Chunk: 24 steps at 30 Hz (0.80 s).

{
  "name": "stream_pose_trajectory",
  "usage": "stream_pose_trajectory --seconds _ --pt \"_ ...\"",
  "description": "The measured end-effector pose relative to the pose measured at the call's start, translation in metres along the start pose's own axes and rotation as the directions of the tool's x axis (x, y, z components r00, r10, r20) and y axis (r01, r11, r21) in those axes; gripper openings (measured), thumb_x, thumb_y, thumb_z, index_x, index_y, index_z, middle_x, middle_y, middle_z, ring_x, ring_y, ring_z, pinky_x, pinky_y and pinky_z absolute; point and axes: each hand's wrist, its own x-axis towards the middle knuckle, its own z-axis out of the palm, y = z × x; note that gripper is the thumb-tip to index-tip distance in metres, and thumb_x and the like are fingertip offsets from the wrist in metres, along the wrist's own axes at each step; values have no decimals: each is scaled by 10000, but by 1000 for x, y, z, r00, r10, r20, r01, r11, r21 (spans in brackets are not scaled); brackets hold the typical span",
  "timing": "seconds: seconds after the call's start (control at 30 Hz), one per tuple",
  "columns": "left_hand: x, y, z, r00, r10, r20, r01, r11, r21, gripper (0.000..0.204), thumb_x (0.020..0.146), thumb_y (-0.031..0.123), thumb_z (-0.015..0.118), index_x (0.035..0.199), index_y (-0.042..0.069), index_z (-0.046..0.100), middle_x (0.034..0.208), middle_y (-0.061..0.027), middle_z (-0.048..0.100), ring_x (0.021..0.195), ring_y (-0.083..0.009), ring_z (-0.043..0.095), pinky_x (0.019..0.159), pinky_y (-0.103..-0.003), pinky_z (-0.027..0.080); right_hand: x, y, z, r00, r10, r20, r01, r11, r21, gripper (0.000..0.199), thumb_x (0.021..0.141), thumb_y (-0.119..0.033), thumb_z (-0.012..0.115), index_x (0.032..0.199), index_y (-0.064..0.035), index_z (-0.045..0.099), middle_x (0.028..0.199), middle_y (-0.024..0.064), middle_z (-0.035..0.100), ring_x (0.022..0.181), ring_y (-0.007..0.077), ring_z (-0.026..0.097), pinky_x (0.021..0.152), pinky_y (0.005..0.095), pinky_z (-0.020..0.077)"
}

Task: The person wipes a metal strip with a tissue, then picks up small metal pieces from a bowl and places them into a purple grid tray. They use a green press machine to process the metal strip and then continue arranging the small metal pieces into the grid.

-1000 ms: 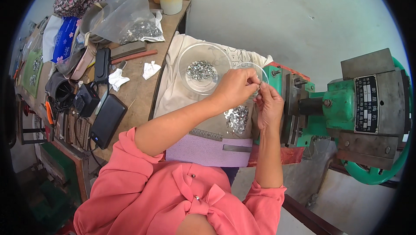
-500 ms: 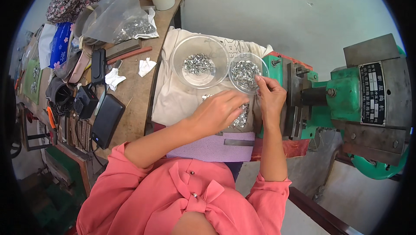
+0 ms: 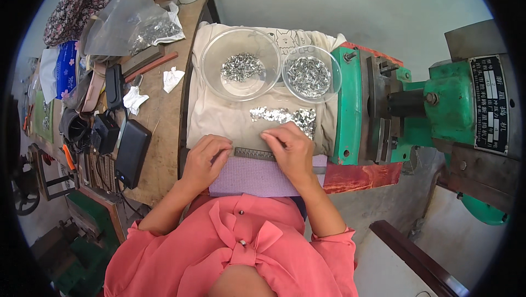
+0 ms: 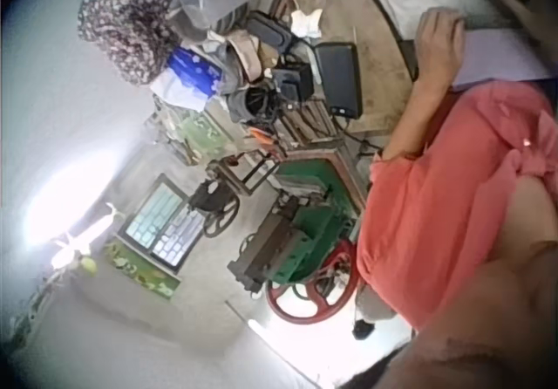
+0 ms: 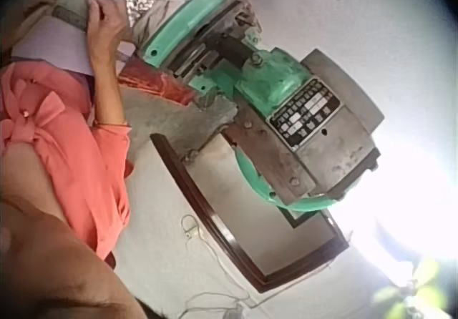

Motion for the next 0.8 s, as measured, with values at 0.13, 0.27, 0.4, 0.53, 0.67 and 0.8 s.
stream_pose_trajectory --seconds 0.13,0.27,0.4,0.53,0.67,0.8 --pt "-1 4 2 998 -1 69 -1 999 33 236 784 61 731 993 19 631 1022 -125 655 945 -310 614 814 -391 499 -5 6 5 978 -201 49 207 946 -251 78 772 -127 774 813 -92 718 744 36 606 701 250 603 626 361 481" --pt "7 9 6 985 72 158 -94 986 137 347 748 139 774 1048 43 630 1074 -105 604 985 -301 566 854 -401 464 -7 2 5 968 -227 108 251 899 -358 118 735 -87 798 826 -71 724 774 45 633 719 253 602 652 365 485" --pt "11 8 11 972 109 208 -149 970 189 372 731 162 785 1063 75 642 1056 -79 569 978 -283 546 837 -396 450 -8 3 7 971 -222 84 238 917 -320 122 733 -85 801 832 -74 731 766 43 624 723 244 592 648 365 473" --pt "13 7 14 972 105 211 -149 967 205 324 729 144 779 1027 94 662 1036 -70 560 960 -271 546 815 -386 446 -7 5 6 980 -194 40 198 960 -196 104 746 -105 792 830 -87 734 786 34 605 733 243 562 648 361 455" --pt "13 7 12 974 81 210 -121 976 183 276 734 117 767 991 86 672 1034 -71 563 952 -271 548 825 -389 451 -7 6 7 978 -201 49 207 938 -278 111 730 -109 799 827 -102 745 831 21 604 794 248 531 699 364 442" --pt "9 6 7 978 52 202 -91 978 187 267 736 106 762 987 78 673 1040 -80 572 951 -277 552 835 -397 456 -5 6 4 978 -204 36 206 939 -276 133 702 -112 813 823 -125 760 853 7 602 855 251 512 756 374 423"
